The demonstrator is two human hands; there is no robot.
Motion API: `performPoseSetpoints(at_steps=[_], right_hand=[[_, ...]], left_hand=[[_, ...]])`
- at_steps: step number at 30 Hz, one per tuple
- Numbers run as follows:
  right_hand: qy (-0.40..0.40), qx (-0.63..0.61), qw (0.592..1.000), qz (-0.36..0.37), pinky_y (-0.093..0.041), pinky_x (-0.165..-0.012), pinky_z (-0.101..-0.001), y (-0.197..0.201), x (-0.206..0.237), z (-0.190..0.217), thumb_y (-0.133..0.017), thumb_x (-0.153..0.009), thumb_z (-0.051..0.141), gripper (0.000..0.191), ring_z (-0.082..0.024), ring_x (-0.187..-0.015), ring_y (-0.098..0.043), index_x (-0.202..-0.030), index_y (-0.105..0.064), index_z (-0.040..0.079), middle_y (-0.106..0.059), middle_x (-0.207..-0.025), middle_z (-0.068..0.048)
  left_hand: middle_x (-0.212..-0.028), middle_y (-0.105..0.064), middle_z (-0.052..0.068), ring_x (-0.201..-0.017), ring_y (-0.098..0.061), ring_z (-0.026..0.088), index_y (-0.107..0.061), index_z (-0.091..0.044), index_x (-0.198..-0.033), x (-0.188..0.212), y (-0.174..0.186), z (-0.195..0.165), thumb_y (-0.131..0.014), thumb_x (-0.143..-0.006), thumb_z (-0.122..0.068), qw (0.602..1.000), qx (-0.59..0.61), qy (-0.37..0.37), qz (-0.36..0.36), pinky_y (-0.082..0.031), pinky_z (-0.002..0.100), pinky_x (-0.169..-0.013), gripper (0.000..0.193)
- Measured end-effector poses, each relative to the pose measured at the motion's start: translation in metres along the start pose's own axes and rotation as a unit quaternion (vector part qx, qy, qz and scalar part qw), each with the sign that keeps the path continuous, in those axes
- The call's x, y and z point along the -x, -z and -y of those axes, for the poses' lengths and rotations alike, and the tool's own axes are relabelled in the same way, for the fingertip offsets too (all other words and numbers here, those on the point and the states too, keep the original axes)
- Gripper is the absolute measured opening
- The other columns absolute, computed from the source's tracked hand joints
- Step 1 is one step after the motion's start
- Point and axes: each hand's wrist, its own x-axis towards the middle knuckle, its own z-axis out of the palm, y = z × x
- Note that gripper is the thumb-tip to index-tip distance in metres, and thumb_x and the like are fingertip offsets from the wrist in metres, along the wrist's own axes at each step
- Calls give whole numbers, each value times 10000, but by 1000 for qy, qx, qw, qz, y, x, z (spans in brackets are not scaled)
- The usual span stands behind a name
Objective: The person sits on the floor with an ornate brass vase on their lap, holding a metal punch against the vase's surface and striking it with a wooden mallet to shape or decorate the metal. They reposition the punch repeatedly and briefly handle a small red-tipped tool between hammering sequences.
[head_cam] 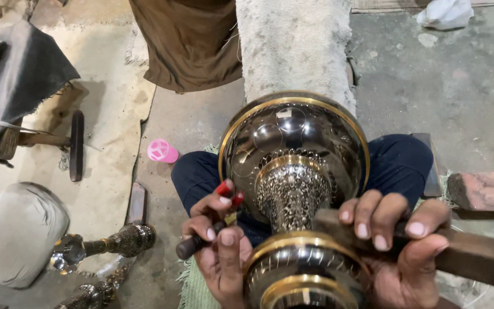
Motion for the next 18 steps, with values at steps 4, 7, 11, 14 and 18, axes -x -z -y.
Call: performPoseSetpoints(at_steps=[4, 7, 11, 14, 18], right_hand=[[-39, -67, 997, -21, -424, -962, -454, 6, 12, -11, -552, -1107, 429, 286, -190, -810, -446, -1027, -468, 168, -459, -794, -2], [-9, -68, 998, -13, -432, -937, -459, 14, 16, -23, -552, -1090, 431, 257, -197, -814, -456, -1074, -478, 185, -477, -788, -10], [16, -50, 998, 27, -441, -882, -446, 23, 10, -37, -552, -1072, 435, 252, -212, -823, -488, -1074, -493, 190, -500, -813, -16], [-18, -56, 995, 82, -456, -924, -456, 30, -2, -41, -540, -1130, 423, 246, -207, -845, -496, -1137, -506, 179, -498, -783, -24], [-105, -56, 993, -9, -451, -860, -463, 38, -17, -34, -559, -1100, 395, 255, -226, -816, -488, -1082, -482, 152, -485, -805, -38]], left_hand=[[-1262, -531, 236, -1370, -548, 348, -414, -82, -1090, -5, 12, 9, -614, -1046, -106, 997, 8, -63, 45, -501, 375, -1158, 207], [-1245, -548, 241, -1337, -555, 390, -413, -103, -1091, -5, 19, 13, -633, -1052, -73, 998, -3, -69, 2, -438, 521, -1255, 226], [-1245, -539, 226, -1357, -547, 408, -407, -115, -1066, -5, 34, 19, -693, -988, -48, 997, -60, -40, 36, -516, 510, -1135, 304], [-1226, -547, 215, -1324, -568, 417, -403, -118, -1045, -5, 41, 34, -736, -937, -7, 994, -69, -65, 55, -550, 509, -1081, 367], [-1212, -557, 200, -1296, -606, 423, -413, -116, -1018, -16, 44, 45, -735, -925, 17, 991, -62, -82, 91, -591, 503, -1040, 361]])
